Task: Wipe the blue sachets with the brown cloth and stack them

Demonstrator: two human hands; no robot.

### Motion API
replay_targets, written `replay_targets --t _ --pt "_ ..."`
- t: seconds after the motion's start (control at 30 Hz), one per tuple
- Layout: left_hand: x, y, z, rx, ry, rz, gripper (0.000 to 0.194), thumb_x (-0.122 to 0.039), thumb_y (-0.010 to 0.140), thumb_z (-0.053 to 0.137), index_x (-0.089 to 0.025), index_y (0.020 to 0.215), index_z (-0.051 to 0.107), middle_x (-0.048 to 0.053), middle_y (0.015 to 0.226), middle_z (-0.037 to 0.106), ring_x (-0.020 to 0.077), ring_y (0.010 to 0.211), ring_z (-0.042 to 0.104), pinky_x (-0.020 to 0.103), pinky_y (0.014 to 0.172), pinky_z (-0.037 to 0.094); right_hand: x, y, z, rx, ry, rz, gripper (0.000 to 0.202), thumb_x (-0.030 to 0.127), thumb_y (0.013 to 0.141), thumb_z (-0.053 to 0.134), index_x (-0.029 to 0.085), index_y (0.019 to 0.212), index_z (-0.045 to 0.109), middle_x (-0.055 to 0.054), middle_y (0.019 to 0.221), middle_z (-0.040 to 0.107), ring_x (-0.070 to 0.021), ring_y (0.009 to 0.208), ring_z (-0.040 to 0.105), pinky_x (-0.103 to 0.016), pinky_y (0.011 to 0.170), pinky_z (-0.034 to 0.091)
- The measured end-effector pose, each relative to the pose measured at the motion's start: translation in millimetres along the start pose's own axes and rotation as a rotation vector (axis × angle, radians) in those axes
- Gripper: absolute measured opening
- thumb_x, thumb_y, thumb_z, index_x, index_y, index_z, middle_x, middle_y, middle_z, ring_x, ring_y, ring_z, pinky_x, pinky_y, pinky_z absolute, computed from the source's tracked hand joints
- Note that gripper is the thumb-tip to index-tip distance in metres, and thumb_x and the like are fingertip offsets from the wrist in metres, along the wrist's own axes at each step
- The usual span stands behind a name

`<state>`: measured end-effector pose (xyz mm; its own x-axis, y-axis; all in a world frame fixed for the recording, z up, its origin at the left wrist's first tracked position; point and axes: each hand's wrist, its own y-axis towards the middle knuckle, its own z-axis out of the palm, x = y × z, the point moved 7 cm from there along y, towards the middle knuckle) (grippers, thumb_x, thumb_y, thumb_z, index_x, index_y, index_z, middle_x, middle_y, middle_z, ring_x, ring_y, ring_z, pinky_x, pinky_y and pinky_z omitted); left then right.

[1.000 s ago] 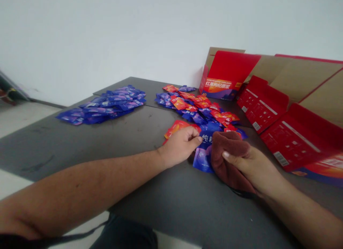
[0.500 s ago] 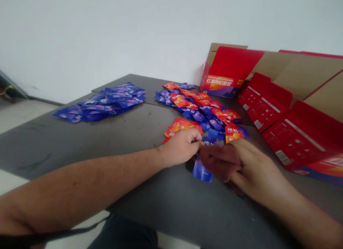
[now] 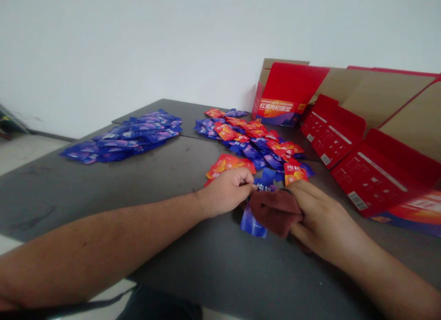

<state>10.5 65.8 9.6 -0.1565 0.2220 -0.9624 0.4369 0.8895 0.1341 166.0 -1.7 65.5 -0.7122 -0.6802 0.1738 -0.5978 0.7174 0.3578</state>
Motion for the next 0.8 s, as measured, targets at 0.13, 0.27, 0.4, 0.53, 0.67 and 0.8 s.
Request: replay_targets --t 0.13,0.27,0.4,0.53,0.67,0.8 --pt "-0.5 0.2 0.0 0.004 0.008 0.006 0.013 -0.024 0.086 0.059 -0.018 0.077 0.051 -0.004 0.066 0.051 0.0091 0.060 0.046 0.021 0.054 0.036 -5.4 0.0 -1.1 -0.026 0.012 0.044 0.014 0.014 0.083 0.061 0.022 0.091 0.053 -0.005 0.090 0.058 -0.0230 0.084 0.059 -0.034 0.070 0.048" --pt "-3.9 -0.5 0.5 0.016 0.021 0.038 0.014 -0.026 0.086 0.061 -0.017 0.078 0.054 -0.003 0.070 0.052 0.0094 0.063 0.045 0.021 0.056 0.036 3.0 -0.9 6.8 0.090 0.064 -0.031 0.015 0.015 0.087 0.059 0.022 0.099 0.056 -0.005 0.098 0.060 -0.0226 0.090 0.060 -0.033 0.073 0.048" --pt "0.7 -0.7 2.4 0.039 -0.002 0.004 0.013 -0.023 0.086 0.060 -0.018 0.078 0.051 -0.004 0.067 0.052 0.0096 0.061 0.046 0.022 0.054 0.035 -12.1 -0.9 -4.0 -0.052 -0.031 0.120 0.013 0.016 0.082 0.062 0.022 0.090 0.053 -0.005 0.088 0.057 -0.0231 0.082 0.058 -0.034 0.069 0.047" --pt "-0.7 -0.4 2.1 0.038 0.023 0.026 0.013 -0.025 0.086 0.061 -0.018 0.078 0.055 -0.003 0.071 0.055 0.0105 0.065 0.048 0.022 0.057 0.038 -2.0 -0.4 5.4 0.071 0.059 0.022 0.016 0.013 0.084 0.060 0.023 0.097 0.055 -0.006 0.098 0.060 -0.0230 0.091 0.060 -0.034 0.075 0.049" --pt "-2.3 -0.3 2.0 0.042 0.024 0.032 0.012 -0.024 0.085 0.062 -0.017 0.077 0.055 -0.003 0.070 0.055 0.0108 0.066 0.049 0.022 0.058 0.039 -5.9 0.6 4.5 0.041 0.027 0.064 0.015 0.015 0.083 0.061 0.023 0.094 0.053 -0.006 0.095 0.060 -0.0237 0.089 0.060 -0.034 0.072 0.048" --pt "-2.3 -0.8 2.1 0.041 0.029 0.029 0.012 -0.023 0.085 0.061 -0.018 0.076 0.054 -0.003 0.068 0.053 0.0101 0.063 0.047 0.022 0.056 0.036 -10.8 1.3 0.6 -0.023 0.003 0.102 0.016 0.016 0.082 0.062 0.023 0.093 0.053 -0.004 0.088 0.058 -0.0230 0.084 0.059 -0.034 0.070 0.047"
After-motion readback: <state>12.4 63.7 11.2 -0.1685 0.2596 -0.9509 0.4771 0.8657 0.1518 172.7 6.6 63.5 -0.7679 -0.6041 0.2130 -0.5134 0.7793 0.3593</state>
